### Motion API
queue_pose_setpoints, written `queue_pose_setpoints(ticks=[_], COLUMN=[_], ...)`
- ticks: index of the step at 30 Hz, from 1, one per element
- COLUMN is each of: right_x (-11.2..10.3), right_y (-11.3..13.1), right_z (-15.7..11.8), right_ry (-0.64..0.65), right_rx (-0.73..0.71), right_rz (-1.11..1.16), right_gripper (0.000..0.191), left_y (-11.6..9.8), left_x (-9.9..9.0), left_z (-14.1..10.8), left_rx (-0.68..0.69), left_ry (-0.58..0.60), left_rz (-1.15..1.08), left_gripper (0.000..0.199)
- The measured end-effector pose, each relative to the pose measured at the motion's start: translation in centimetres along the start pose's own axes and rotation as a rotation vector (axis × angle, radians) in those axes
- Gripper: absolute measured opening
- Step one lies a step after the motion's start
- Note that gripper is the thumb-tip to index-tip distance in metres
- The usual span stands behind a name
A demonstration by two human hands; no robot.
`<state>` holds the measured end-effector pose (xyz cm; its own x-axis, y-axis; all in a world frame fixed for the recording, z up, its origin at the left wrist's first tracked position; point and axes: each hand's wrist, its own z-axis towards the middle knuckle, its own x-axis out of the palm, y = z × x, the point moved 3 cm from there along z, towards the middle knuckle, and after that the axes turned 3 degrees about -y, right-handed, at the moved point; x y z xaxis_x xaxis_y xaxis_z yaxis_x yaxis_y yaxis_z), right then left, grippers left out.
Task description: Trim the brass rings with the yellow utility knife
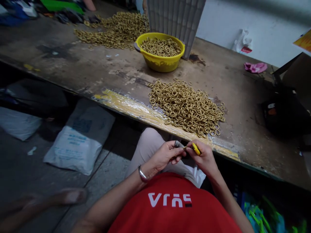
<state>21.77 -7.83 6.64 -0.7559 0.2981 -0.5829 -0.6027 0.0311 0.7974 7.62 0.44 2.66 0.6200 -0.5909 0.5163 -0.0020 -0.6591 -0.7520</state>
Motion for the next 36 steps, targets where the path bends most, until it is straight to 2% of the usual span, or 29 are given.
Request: queue_pose_setpoints(ticks=[2, 4, 11, 16, 18, 20, 22, 24, 26, 28, 32, 36], right_x=[0.0, 0.2, 0.9, 1.5, 1.0, -0.2, -1.7, -2.9, -3.3, -3.1, -2.3, -2.8], right_y=[0.2, 0.2, 0.0, -0.4, -1.4, -2.8, -3.9, -4.3, -4.5, -4.9, -6.1, -6.5], right_z=[-0.5, -1.1, -2.0, -1.7, -1.5, -1.2, -0.8, 0.1, 1.2, 2.5, 4.3, 4.7], right_ry=[-0.027, -0.017, 0.109, 0.162, 0.155, 0.092, -0.031, -0.161, -0.236, -0.243, -0.181, -0.228], right_rx=[-0.042, -0.055, 0.037, 0.068, 0.137, 0.239, 0.261, 0.175, 0.104, 0.104, 0.174, 0.194], right_rz=[-0.079, -0.201, -0.544, -0.699, -0.764, -0.832, -0.841, -0.777, -0.725, -0.733, -0.793, -0.636], right_gripper=[0.008, 0.016, 0.031, 0.027, 0.023, 0.021, 0.023, 0.022, 0.014, 0.012, 0.012, 0.016], left_y=[-0.1, -0.1, 0.1, 0.1, -0.4, -1.0, -1.3, -1.2, -0.6, -0.1, 0.2, 0.2], left_x=[0.1, 0.4, 1.0, 0.4, 0.2, 0.1, -0.1, -0.3, -0.5, -0.6, -0.7, -0.9], left_z=[-0.4, -0.7, -1.0, -1.3, -2.1, -3.0, -3.5, -3.2, -2.3, -1.4, -0.6, -0.3], left_rx=[0.023, 0.056, 0.150, 0.181, 0.186, 0.177, 0.144, 0.097, 0.051, 0.024, -0.004, -0.058], left_ry=[-0.016, -0.045, -0.088, -0.094, -0.086, -0.036, 0.013, 0.011, -0.008, -0.024, -0.003, 0.070], left_rz=[0.011, 0.020, 0.137, 0.299, 0.348, 0.375, 0.330, 0.225, 0.117, 0.027, -0.134, -0.234], left_gripper=[0.039, 0.040, 0.033, 0.023, 0.020, 0.016, 0.018, 0.029, 0.038, 0.040, 0.032, 0.032])
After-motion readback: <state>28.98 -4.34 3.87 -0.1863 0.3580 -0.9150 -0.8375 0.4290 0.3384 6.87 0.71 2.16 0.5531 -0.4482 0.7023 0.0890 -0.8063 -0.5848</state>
